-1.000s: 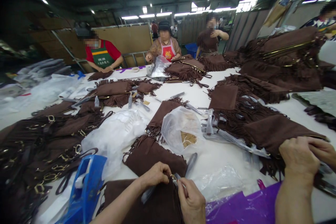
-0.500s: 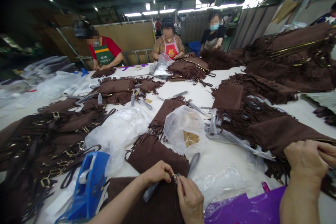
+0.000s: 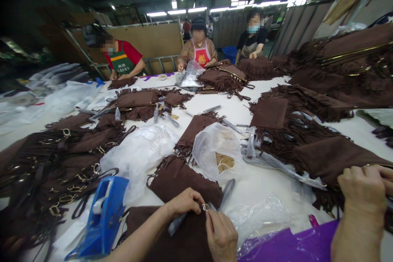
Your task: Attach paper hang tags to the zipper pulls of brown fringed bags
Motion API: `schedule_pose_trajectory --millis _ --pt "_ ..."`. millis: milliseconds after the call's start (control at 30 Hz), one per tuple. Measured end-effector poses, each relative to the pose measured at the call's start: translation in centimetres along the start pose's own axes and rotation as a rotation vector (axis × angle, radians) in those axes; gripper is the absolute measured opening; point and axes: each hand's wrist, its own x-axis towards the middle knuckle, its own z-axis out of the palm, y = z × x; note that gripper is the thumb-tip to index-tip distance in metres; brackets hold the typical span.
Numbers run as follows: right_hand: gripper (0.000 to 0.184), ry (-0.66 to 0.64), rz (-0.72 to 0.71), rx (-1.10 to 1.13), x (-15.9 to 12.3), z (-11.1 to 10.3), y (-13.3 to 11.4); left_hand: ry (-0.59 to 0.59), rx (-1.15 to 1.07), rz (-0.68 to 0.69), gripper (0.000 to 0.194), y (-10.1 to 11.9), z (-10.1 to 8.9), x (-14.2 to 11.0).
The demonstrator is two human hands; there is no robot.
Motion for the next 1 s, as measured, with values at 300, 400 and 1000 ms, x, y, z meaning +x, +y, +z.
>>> schedule_pose_trajectory --millis 300,400,1000 --pt "0.025 -0.019 -0.013 -0.07 0.5 -0.2 -0.3 0.004 0.028 -0.002 0.025 -0.2 -0.1 0.0" --pt "0.027 -0.029 -0.049 -0.082 0.4 -0.2 -0.2 0.007 0.038 0.007 0.025 -0.5 -0.1 0.1" --pt "0.033 0.029 -0.129 -0.094 1.0 -0.1 -0.4 0.105 0.298 0.08 0.024 -0.7 0.2 0.2"
